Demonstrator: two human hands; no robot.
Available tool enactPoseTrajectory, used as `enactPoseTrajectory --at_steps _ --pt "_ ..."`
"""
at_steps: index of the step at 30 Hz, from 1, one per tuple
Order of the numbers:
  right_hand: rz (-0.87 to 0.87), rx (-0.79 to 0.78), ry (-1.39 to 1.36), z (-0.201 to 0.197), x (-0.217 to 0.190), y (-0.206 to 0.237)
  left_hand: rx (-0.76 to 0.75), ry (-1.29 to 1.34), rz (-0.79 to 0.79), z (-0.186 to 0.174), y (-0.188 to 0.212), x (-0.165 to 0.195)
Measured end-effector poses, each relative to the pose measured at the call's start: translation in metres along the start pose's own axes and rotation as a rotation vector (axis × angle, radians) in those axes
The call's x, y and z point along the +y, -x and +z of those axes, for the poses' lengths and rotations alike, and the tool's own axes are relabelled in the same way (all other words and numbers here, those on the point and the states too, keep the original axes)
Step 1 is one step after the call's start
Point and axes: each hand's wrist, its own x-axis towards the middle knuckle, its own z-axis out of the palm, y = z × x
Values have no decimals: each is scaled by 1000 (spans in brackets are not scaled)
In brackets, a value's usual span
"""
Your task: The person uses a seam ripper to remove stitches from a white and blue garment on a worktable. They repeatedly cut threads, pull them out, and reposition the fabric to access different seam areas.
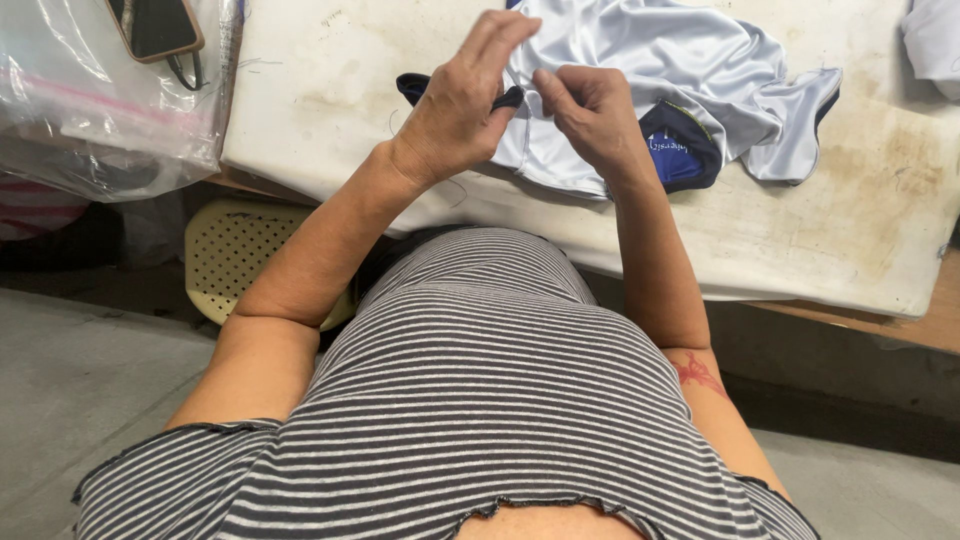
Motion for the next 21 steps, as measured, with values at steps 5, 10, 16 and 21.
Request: enactPoseTrajectory --at_steps 5,10,16,21 --pt "-151 31 -271 16 9 0 35 199 -110 -2 2 -4" --pt "-469 132 201 32 21 -7 79 196 -154 1 8 -9" --pt "53 74 -625 28 27 -16 44 610 -328 -1 20 -24" --pt "68 6 -764 23 32 -20 -31 540 -277 -4 19 -27"
